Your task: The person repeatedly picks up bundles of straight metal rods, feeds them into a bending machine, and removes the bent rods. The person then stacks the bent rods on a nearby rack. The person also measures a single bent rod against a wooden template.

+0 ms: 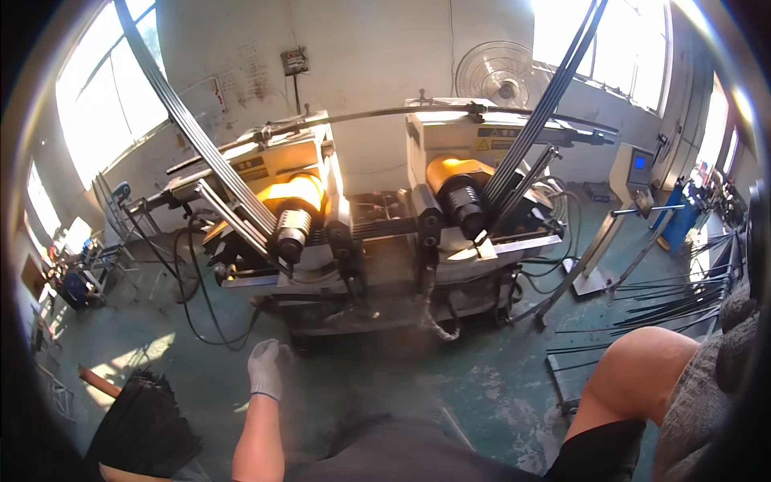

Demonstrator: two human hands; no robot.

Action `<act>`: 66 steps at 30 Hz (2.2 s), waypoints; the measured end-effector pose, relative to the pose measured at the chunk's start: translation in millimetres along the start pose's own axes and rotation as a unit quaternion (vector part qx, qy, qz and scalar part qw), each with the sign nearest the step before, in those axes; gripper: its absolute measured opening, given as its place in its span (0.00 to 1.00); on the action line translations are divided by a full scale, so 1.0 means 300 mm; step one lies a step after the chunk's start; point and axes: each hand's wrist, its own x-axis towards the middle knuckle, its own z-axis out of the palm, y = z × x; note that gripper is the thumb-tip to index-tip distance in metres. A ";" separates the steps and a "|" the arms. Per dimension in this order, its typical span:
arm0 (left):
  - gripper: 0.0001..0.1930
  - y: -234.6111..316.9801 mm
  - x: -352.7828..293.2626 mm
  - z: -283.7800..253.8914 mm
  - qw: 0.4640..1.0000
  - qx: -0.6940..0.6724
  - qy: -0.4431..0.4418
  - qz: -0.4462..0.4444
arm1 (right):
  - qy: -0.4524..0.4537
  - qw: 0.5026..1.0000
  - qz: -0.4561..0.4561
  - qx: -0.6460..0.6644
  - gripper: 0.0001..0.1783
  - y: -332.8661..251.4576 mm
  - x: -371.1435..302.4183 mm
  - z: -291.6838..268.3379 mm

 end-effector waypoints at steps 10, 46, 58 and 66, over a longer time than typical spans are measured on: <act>0.08 0.630 0.124 0.041 0.959 -0.021 -0.035 0.282 | 0.044 0.875 0.261 0.406 0.10 -0.380 -0.115 0.570; 0.08 1.372 0.495 0.753 0.880 0.026 -0.203 0.430 | 0.312 0.147 0.722 0.600 0.07 -0.372 -0.625 1.839; 0.09 1.363 0.529 0.776 0.886 0.033 -0.161 0.434 | 0.280 0.156 0.748 0.581 0.09 -0.352 -0.647 1.818; 0.11 1.366 0.550 0.748 0.898 0.005 -0.147 0.414 | 0.262 0.060 0.788 0.555 0.08 -0.348 -0.511 1.688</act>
